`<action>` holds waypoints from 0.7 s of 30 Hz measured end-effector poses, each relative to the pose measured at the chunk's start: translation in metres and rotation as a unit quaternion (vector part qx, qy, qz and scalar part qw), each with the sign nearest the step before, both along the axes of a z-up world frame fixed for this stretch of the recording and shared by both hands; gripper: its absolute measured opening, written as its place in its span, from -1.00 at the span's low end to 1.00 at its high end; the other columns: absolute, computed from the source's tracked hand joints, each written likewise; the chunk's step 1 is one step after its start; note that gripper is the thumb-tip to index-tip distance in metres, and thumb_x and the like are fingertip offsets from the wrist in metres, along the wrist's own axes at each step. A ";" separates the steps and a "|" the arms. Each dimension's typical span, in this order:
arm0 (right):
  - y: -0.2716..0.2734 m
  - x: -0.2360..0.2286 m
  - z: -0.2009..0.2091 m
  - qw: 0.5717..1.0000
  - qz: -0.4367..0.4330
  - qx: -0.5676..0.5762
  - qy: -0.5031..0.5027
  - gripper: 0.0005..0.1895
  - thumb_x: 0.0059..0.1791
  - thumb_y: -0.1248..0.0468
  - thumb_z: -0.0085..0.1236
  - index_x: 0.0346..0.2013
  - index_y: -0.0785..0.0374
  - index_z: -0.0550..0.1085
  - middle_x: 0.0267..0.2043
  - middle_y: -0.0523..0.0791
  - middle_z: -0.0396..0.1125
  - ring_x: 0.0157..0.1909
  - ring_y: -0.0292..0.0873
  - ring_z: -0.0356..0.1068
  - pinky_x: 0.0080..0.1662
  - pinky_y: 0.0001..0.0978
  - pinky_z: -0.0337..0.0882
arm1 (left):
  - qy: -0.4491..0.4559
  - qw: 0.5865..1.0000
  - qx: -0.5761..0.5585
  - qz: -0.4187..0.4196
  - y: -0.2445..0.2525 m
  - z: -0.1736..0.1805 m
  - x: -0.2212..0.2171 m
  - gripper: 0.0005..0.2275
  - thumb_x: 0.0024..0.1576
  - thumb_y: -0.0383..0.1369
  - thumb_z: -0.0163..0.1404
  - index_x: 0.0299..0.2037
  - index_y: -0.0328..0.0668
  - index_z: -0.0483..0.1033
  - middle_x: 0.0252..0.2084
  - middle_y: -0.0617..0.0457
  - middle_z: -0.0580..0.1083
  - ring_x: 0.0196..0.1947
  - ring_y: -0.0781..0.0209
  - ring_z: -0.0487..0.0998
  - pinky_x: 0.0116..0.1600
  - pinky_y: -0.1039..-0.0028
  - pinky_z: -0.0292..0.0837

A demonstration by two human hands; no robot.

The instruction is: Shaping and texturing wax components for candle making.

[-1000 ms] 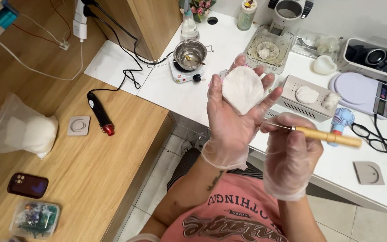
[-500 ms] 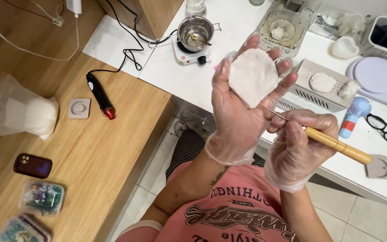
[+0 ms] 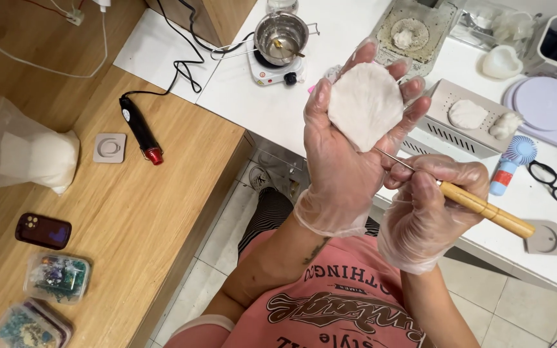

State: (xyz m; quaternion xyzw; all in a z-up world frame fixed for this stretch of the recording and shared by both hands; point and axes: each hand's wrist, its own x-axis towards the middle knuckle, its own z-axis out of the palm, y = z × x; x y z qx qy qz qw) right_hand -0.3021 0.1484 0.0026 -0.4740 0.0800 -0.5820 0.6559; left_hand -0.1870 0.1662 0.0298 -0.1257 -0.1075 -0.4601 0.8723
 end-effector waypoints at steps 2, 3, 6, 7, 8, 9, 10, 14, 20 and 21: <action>0.000 -0.002 -0.002 1.000 -0.010 -0.001 0.001 -0.75 0.20 0.42 0.26 -0.13 0.37 0.30 -0.28 0.09 0.37 -0.31 -0.08 0.40 -0.23 -0.31 0.48 | 0.000 1.000 0.000 -0.006 -0.002 -0.001 -0.002 -0.57 0.58 -0.07 -0.41 0.38 -0.30 0.19 0.22 -0.29 0.36 0.20 -0.15 0.47 0.39 0.06 0.44; 0.000 -0.002 -0.003 1.000 -0.017 -0.003 0.002 -0.74 0.20 0.42 0.26 -0.13 0.37 0.29 -0.28 0.09 0.37 -0.32 -0.08 0.40 -0.24 -0.31 0.47 | -0.001 1.000 -0.001 -0.009 -0.002 -0.001 -0.002 -0.56 0.58 -0.06 -0.41 0.38 -0.30 0.19 0.22 -0.29 0.37 0.20 -0.15 0.47 0.39 0.06 0.44; 0.002 -0.002 -0.004 1.000 -0.028 -0.004 0.000 -0.73 0.20 0.40 0.27 -0.13 0.36 0.29 -0.28 0.09 0.36 -0.32 -0.08 0.39 -0.22 -0.29 0.48 | 0.001 1.000 -0.011 -0.018 -0.001 -0.004 -0.004 -0.56 0.59 -0.05 -0.40 0.37 -0.31 0.19 0.21 -0.29 0.37 0.21 -0.16 0.48 0.38 0.05 0.44; 0.002 -0.003 -0.004 1.000 -0.030 -0.004 0.000 -0.73 0.20 0.40 0.27 -0.13 0.36 0.29 -0.28 0.09 0.36 -0.32 -0.08 0.39 -0.22 -0.29 0.48 | 0.001 1.000 -0.011 -0.019 -0.001 -0.003 -0.004 -0.56 0.59 -0.05 -0.40 0.37 -0.31 0.19 0.21 -0.29 0.37 0.21 -0.16 0.48 0.38 0.05 0.44; 0.003 -0.003 -0.004 1.000 -0.031 -0.004 0.003 -0.73 0.20 0.39 0.27 -0.14 0.36 0.29 -0.28 0.09 0.37 -0.32 -0.08 0.40 -0.22 -0.29 0.49 | -0.002 1.000 -0.011 -0.015 0.000 -0.003 -0.004 -0.56 0.60 -0.05 -0.40 0.37 -0.32 0.19 0.21 -0.29 0.38 0.20 -0.16 0.48 0.39 0.06 0.44; 0.003 -0.003 -0.004 0.999 -0.032 -0.004 0.006 -0.73 0.19 0.37 0.27 -0.14 0.36 0.30 -0.28 0.10 0.38 -0.32 -0.08 0.41 -0.22 -0.30 0.50 | -0.005 1.000 -0.011 -0.011 0.000 -0.003 -0.004 -0.56 0.60 -0.06 -0.40 0.36 -0.33 0.19 0.21 -0.30 0.38 0.20 -0.15 0.48 0.39 0.06 0.44; 0.003 -0.005 -0.007 0.999 -0.033 -0.004 0.007 -0.73 0.19 0.37 0.27 -0.14 0.36 0.30 -0.28 0.10 0.38 -0.32 -0.08 0.41 -0.22 -0.30 0.50 | -0.004 1.000 -0.012 -0.012 0.000 -0.002 -0.005 -0.56 0.60 -0.06 -0.40 0.36 -0.33 0.19 0.21 -0.30 0.38 0.20 -0.15 0.48 0.39 0.06 0.44; 0.003 -0.007 -0.012 0.999 -0.044 -0.005 0.004 -0.73 0.21 0.41 0.29 -0.13 0.38 0.30 -0.27 0.10 0.37 -0.30 -0.10 0.38 -0.14 -0.33 0.49 | -0.002 1.000 -0.010 -0.014 0.001 -0.002 -0.005 -0.57 0.60 -0.07 -0.41 0.36 -0.32 0.19 0.22 -0.30 0.38 0.20 -0.16 0.48 0.38 0.05 0.45; 0.009 0.000 -0.001 0.999 -0.048 0.009 -0.001 -0.74 0.16 0.40 0.28 -0.15 0.36 0.30 -0.30 0.07 0.37 -0.32 -0.11 0.38 -0.17 -0.31 0.52 | 0.005 1.000 -0.024 -0.013 0.003 -0.003 -0.005 -0.57 0.60 -0.07 -0.42 0.35 -0.33 0.21 0.21 -0.31 0.38 0.19 -0.15 0.48 0.39 0.04 0.44; 0.010 0.001 0.000 0.999 -0.049 0.012 0.000 -0.74 0.15 0.39 0.28 -0.15 0.35 0.30 -0.30 0.06 0.37 -0.32 -0.10 0.40 -0.18 -0.31 0.53 | 0.008 0.999 -0.028 -0.016 0.004 -0.002 -0.003 -0.57 0.59 -0.08 -0.43 0.35 -0.33 0.21 0.21 -0.32 0.38 0.18 -0.15 0.48 0.39 0.03 0.44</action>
